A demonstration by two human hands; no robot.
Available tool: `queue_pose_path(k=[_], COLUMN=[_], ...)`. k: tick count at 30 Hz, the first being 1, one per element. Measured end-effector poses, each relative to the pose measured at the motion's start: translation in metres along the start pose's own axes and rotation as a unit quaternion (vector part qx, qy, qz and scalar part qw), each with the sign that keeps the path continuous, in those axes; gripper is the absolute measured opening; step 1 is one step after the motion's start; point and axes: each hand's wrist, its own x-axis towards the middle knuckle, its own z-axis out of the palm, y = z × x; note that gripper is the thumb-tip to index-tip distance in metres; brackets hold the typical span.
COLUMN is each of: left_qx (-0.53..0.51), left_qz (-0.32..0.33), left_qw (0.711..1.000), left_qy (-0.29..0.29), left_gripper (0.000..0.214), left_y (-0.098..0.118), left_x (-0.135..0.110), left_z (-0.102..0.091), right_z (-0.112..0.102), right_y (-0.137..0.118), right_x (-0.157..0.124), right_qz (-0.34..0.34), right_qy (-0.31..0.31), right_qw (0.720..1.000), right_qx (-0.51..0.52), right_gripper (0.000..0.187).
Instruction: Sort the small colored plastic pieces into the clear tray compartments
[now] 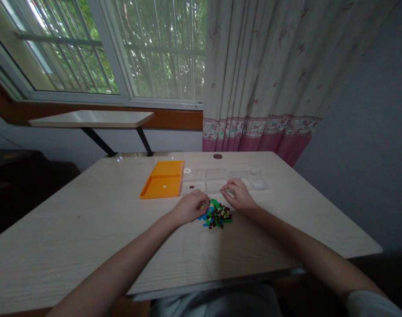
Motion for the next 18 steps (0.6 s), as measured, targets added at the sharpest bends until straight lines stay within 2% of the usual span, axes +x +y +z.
queue_pose_path(k=[7, 11, 14, 18], left_qx=[-0.070, -0.113, -0.127, -0.125], left_qz=[0.006, 0.022, 0.039, 0.035], left_qw=[0.996, 0.991, 0.988, 0.988], left_qy=[0.057, 0.066, 0.075, 0.085], left_gripper=[0.013, 0.011, 0.011, 0.010], left_y=[-0.001, 0.002, 0.005, 0.006], left_x=[0.000, 0.000, -0.001, -0.002], left_z=[0.002, 0.004, 0.005, 0.006], right_z=[0.005, 0.009, 0.010, 0.009], right_y=[-0.022, -0.025, -0.024, -0.025], right_x=[-0.012, -0.016, -0.016, -0.016], right_qz=[-0.048, -0.054, -0.069, -0.084], right_qy=[-0.037, -0.042, -0.036, -0.009], right_qw=[0.998, 0.997, 0.997, 0.996], right_qx=[0.023, 0.025, 0.025, 0.020], right_gripper=[0.006, 0.014, 0.018, 0.014])
